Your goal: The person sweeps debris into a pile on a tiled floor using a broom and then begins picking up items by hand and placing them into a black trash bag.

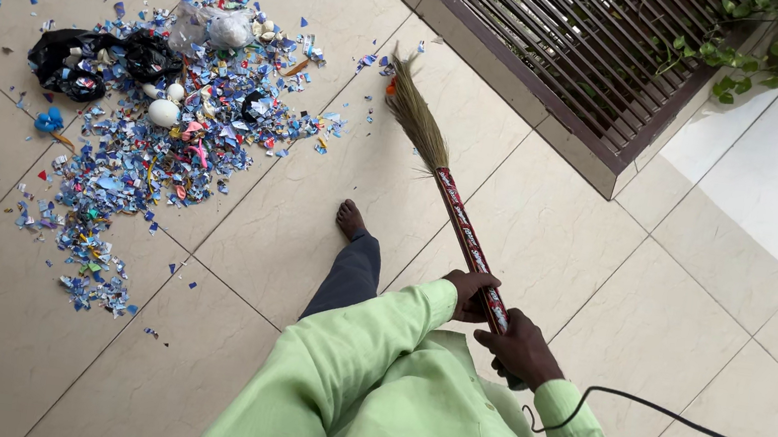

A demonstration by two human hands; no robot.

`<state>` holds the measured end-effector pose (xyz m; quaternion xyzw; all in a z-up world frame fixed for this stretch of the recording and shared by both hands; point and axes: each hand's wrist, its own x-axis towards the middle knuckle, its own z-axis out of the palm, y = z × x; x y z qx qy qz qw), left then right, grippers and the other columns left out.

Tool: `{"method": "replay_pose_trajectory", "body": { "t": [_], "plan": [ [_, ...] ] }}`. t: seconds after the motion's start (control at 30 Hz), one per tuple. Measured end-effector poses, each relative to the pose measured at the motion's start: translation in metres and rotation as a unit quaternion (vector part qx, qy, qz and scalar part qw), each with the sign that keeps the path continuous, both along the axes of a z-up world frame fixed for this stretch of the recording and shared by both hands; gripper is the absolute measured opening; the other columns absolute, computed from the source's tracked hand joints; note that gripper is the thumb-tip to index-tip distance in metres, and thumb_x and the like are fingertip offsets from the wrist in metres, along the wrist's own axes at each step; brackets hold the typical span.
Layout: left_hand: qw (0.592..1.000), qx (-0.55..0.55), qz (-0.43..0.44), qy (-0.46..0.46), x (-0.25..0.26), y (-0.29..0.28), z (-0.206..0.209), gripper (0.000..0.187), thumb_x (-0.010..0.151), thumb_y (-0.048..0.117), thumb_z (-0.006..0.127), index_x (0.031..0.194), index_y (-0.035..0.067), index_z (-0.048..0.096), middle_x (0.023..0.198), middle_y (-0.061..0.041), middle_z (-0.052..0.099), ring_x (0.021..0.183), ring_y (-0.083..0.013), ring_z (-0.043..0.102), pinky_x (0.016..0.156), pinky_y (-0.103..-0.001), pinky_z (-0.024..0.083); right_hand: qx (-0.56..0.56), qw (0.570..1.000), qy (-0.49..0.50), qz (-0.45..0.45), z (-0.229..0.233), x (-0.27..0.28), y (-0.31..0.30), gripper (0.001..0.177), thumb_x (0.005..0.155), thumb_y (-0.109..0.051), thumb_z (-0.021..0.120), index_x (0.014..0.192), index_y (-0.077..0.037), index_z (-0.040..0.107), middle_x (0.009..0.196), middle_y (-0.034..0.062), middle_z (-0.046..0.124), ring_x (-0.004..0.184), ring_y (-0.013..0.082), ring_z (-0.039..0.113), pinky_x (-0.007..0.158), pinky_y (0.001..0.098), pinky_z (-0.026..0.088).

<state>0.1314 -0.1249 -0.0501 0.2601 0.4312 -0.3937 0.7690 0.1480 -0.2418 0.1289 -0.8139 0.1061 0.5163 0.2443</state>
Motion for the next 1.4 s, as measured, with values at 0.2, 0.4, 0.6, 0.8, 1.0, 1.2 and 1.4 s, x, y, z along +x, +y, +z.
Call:
{"method": "replay_pose_trajectory", "body": {
  "t": [0.2, 0.4, 0.6, 0.8, 1.0, 1.2, 1.4],
  "plan": [
    [0.983, -0.154, -0.069, -0.071, -0.012, 0.017, 0.052, 0.029, 0.087, 0.033, 0.081, 0.096, 0.009, 0.068, 0.091, -0.011, 0.075, 0.082, -0.0224, 0.076, 0.079, -0.039, 0.065, -0.032, 0.992, -0.091, 0.085, 0.021, -0.031, -0.034, 0.063, 0.078, -0.045, 0.081, 0.117, -0.001, 0.059, 0.076, 0.0173, 0.073, 0.060, 0.0236, 0.071, 0.057, 0.0385, 0.055],
    [0.998, 0.019, -0.020, -0.061, 0.045, 0.009, -0.006, 0.030, 0.080, 0.028, 0.085, 0.090, 0.005, 0.069, 0.082, -0.009, 0.071, 0.069, -0.0235, 0.072, 0.069, -0.040, 0.066, -0.066, 0.995, -0.065, 0.037, -0.015, 0.019, 0.031, 0.054, 0.085, -0.033, 0.076, 0.114, 0.004, 0.052, 0.078, 0.0222, 0.073, 0.058, 0.0285, 0.075, 0.050, 0.0414, 0.060],
    [0.990, 0.130, 0.029, -0.047, 0.096, 0.070, -0.066, 0.033, 0.079, 0.029, 0.084, 0.088, 0.000, 0.073, 0.077, -0.013, 0.074, 0.062, -0.0244, 0.071, 0.061, -0.038, 0.062, -0.068, 0.996, -0.015, 0.050, -0.038, 0.097, 0.122, 0.040, 0.088, -0.025, 0.075, 0.110, 0.001, 0.053, 0.073, 0.0154, 0.068, 0.054, 0.0218, 0.063, 0.044, 0.0397, 0.050],
    [0.993, 0.074, 0.086, -0.038, 0.073, 0.128, -0.038, 0.032, 0.079, 0.033, 0.084, 0.089, 0.005, 0.071, 0.079, -0.010, 0.074, 0.068, -0.0225, 0.072, 0.068, -0.039, 0.064, -0.048, 0.993, 0.003, 0.107, -0.009, 0.090, 0.150, 0.041, 0.088, -0.031, 0.075, 0.110, -0.004, 0.053, 0.073, 0.0134, 0.067, 0.055, 0.0206, 0.062, 0.044, 0.0380, 0.048],
    [0.998, -0.014, 0.028, -0.058, 0.021, 0.095, 0.025, 0.032, 0.080, 0.034, 0.085, 0.088, 0.008, 0.069, 0.077, -0.008, 0.071, 0.067, -0.0226, 0.072, 0.071, -0.042, 0.065, -0.009, 0.996, -0.046, 0.080, 0.018, 0.019, 0.079, 0.057, 0.081, -0.039, 0.078, 0.119, -0.001, 0.058, 0.077, 0.0149, 0.071, 0.061, 0.0233, 0.070, 0.054, 0.0385, 0.055],
    [0.996, -0.075, -0.014, -0.050, -0.029, 0.002, 0.029, 0.027, 0.085, 0.027, 0.082, 0.093, 0.006, 0.066, 0.080, -0.009, 0.071, 0.069, -0.0231, 0.072, 0.071, -0.042, 0.064, -0.057, 0.997, -0.020, 0.041, 0.011, -0.045, -0.004, 0.064, 0.079, -0.045, 0.078, 0.118, 0.004, 0.061, 0.089, 0.0178, 0.074, 0.082, 0.0267, 0.072, 0.070, 0.0394, 0.056],
    [0.998, -0.057, 0.020, 0.014, -0.072, -0.052, -0.021, 0.028, 0.087, 0.021, 0.075, 0.104, 0.001, 0.065, 0.086, -0.014, 0.075, 0.072, -0.0273, 0.074, 0.069, -0.045, 0.065, -0.094, 0.994, 0.016, 0.059, -0.040, -0.078, -0.031, 0.065, 0.080, -0.042, 0.081, 0.117, 0.007, 0.062, 0.097, 0.0186, 0.075, 0.088, 0.0243, 0.073, 0.077, 0.0378, 0.057]
  ]
}}
